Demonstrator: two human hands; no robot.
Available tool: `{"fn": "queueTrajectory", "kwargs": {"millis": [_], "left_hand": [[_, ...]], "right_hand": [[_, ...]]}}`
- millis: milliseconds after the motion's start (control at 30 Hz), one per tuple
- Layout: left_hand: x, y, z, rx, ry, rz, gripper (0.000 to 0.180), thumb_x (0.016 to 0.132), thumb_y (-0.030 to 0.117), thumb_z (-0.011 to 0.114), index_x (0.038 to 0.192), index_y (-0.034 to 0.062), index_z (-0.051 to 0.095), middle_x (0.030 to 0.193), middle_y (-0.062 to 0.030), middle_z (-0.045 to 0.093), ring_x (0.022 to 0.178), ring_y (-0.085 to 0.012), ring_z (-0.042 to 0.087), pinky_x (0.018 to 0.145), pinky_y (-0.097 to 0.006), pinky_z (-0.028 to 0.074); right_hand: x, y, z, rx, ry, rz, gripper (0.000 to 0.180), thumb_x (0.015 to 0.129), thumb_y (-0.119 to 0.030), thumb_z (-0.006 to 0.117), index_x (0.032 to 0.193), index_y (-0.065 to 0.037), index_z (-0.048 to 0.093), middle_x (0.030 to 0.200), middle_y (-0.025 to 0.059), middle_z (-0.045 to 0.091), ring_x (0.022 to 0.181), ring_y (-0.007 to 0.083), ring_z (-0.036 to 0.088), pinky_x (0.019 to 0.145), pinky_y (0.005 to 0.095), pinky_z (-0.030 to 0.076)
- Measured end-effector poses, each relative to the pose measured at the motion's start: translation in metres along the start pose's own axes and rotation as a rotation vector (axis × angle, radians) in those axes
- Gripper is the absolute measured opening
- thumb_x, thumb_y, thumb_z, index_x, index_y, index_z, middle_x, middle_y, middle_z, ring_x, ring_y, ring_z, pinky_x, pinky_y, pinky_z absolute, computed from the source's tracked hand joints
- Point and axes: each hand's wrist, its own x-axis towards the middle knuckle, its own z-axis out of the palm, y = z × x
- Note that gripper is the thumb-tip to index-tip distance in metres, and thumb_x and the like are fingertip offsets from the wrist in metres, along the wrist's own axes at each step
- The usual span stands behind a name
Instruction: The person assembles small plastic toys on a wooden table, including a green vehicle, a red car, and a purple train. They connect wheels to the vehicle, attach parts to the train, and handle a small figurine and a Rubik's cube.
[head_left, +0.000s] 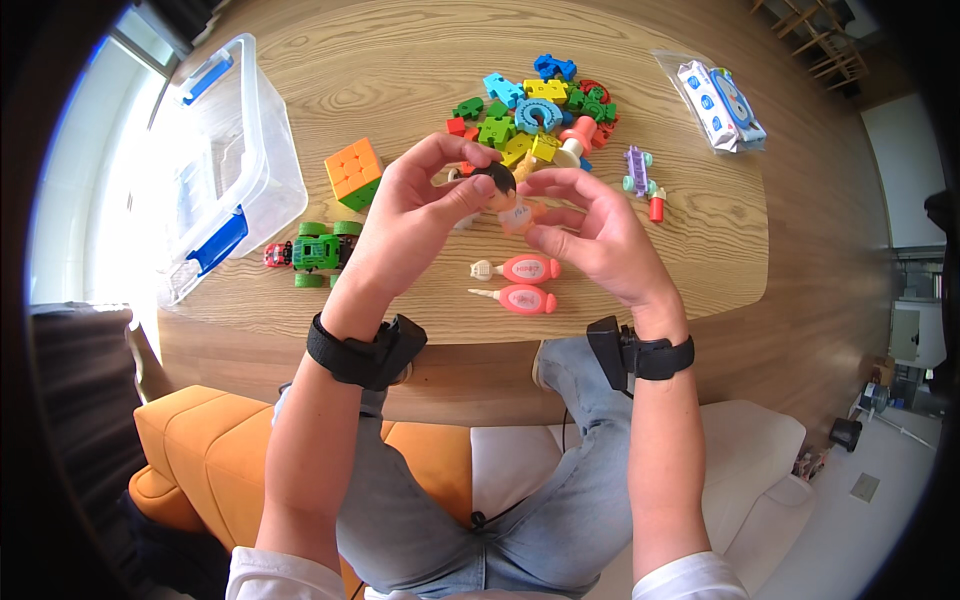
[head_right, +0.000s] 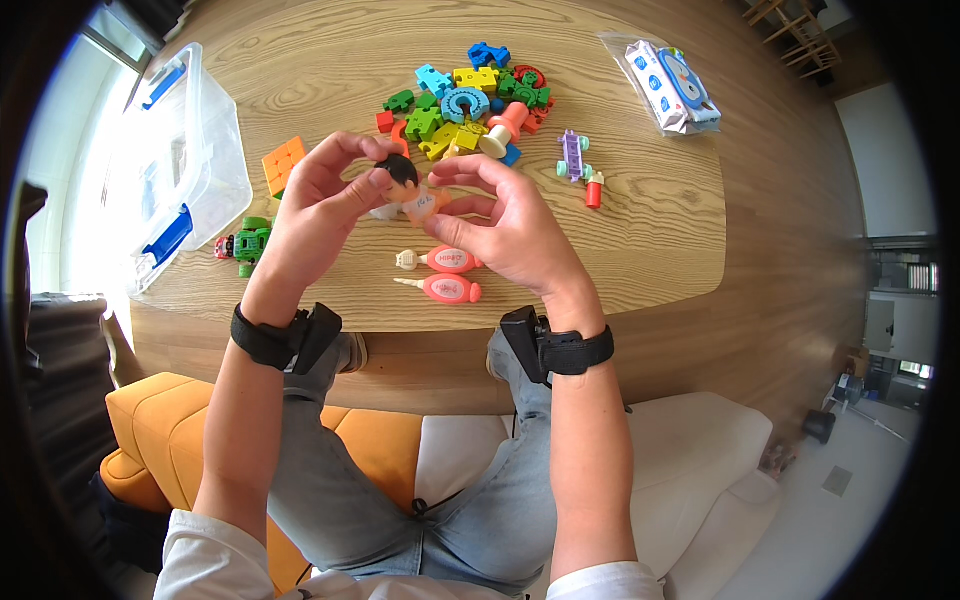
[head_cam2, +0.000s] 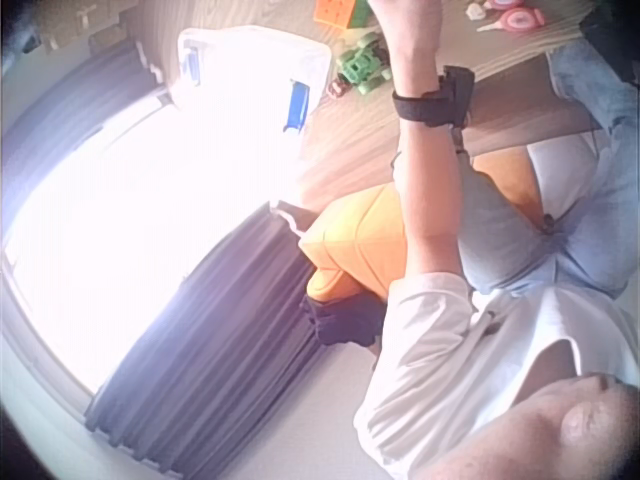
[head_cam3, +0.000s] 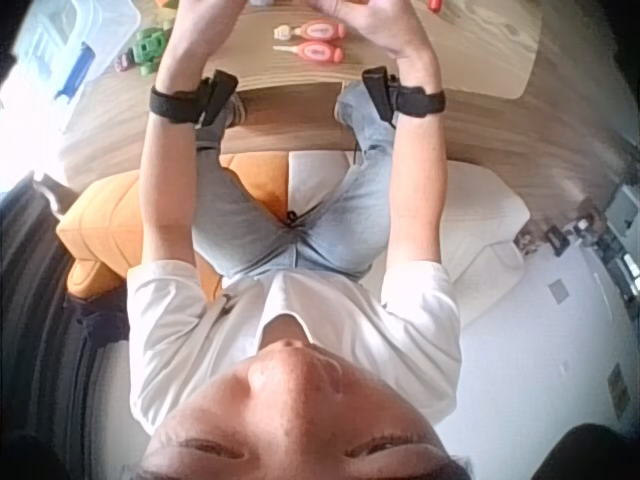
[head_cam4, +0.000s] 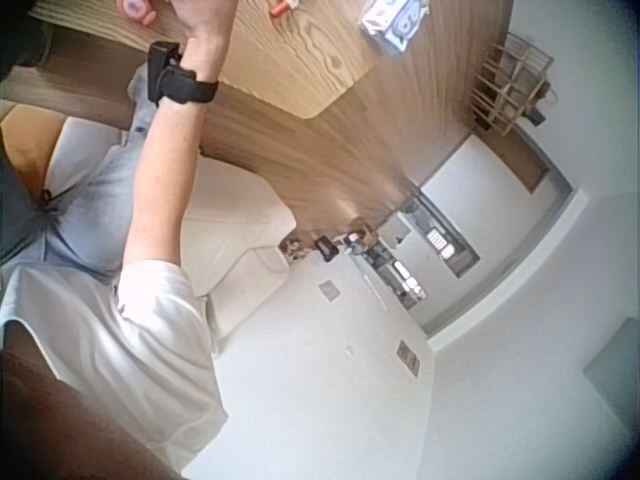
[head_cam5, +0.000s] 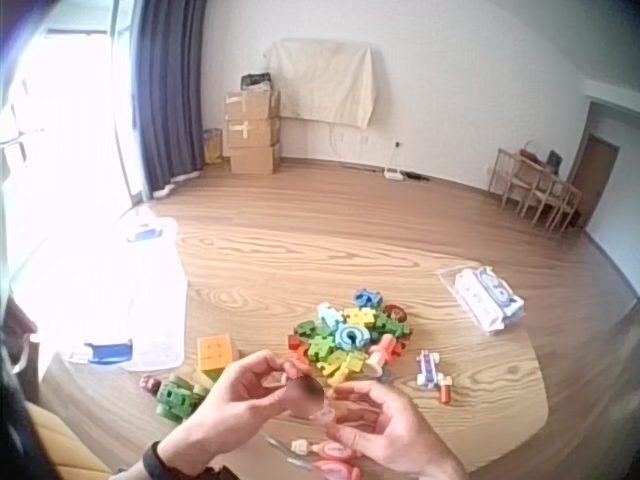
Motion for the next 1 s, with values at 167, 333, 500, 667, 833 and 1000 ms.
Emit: {"fn": "queueTrajectory", "kwargs": {"millis": [167, 333, 500, 667, 833, 1000], "left_hand": [[-0.001, 0.001, -0.001, 0.048, -0.077, 0.069, 0.023, 0.104, -0.006, 0.060, 0.125, 0.0035, 0.064, 0.134, -0.0058, 0.064, 0.126, -0.0175, 0.063, 0.109, -0.035, 0.052], [-0.001, 0.001, 0.003, 0.055, -0.080, 0.098, 0.034, 0.098, -0.013, 0.053, 0.128, -0.0016, 0.062, 0.134, -0.0097, 0.067, 0.120, -0.0184, 0.068, 0.107, -0.034, 0.053], [-0.002, 0.006, 0.006, 0.062, -0.070, 0.063, 0.032, 0.098, -0.007, 0.060, 0.130, -0.0025, 0.064, 0.129, -0.0107, 0.071, 0.120, -0.0183, 0.068, 0.106, -0.034, 0.054], [-0.003, 0.015, 0.008, 0.274, -0.042, -0.056, 0.031, 0.098, 0.006, 0.072, 0.127, -0.0043, 0.069, 0.114, -0.0095, 0.076, 0.109, -0.0160, 0.072, 0.096, -0.032, 0.058], [-0.006, 0.024, 0.001, 0.446, -0.062, -0.114, 0.029, 0.099, 0.007, 0.074, 0.125, -0.0044, 0.071, 0.110, -0.0083, 0.076, 0.103, -0.0141, 0.072, 0.094, -0.031, 0.059], [-0.010, 0.030, -0.007, 0.606, -0.082, -0.150, 0.032, 0.097, 0.003, 0.072, 0.128, -0.0040, 0.069, 0.114, -0.0086, 0.074, 0.106, -0.0154, 0.072, 0.094, -0.032, 0.059]], "right_hand": [[0.001, 0.002, 0.003, -0.018, -0.018, -0.003, 0.055, 0.086, -0.007, 0.088, 0.133, -0.001, 0.060, 0.121, 0.0075, 0.069, 0.108, 0.0174, 0.071, 0.092, 0.0340, 0.062], [0.002, 0.006, 0.006, -0.043, 0.000, -0.003, 0.061, 0.080, -0.005, 0.093, 0.130, -0.002, 0.058, 0.116, 0.0070, 0.069, 0.104, 0.0158, 0.072, 0.092, 0.0330, 0.062], [0.003, 0.009, 0.010, 0.002, -0.007, -0.018, 0.061, 0.077, -0.005, 0.095, 0.125, -0.003, 0.058, 0.112, 0.0049, 0.068, 0.101, 0.0142, 0.071, 0.090, 0.0325, 0.062], [0.003, 0.016, 0.012, -0.025, -0.047, -0.015, 0.057, 0.078, -0.007, 0.095, 0.122, -0.004, 0.059, 0.112, 0.0042, 0.069, 0.100, 0.0125, 0.071, 0.089, 0.0318, 0.062], [0.003, 0.019, 0.016, -0.101, -0.126, 0.060, 0.060, 0.079, -0.012, 0.095, 0.127, -0.004, 0.060, 0.114, 0.0050, 0.071, 0.101, 0.0138, 0.070, 0.091, 0.0330, 0.060], [0.002, 0.017, 0.010, -0.274, -0.065, -0.032, 0.059, 0.079, -0.014, 0.095, 0.128, -0.003, 0.064, 0.117, 0.0052, 0.071, 0.107, 0.0176, 0.068, 0.094, 0.0363, 0.059]]}}
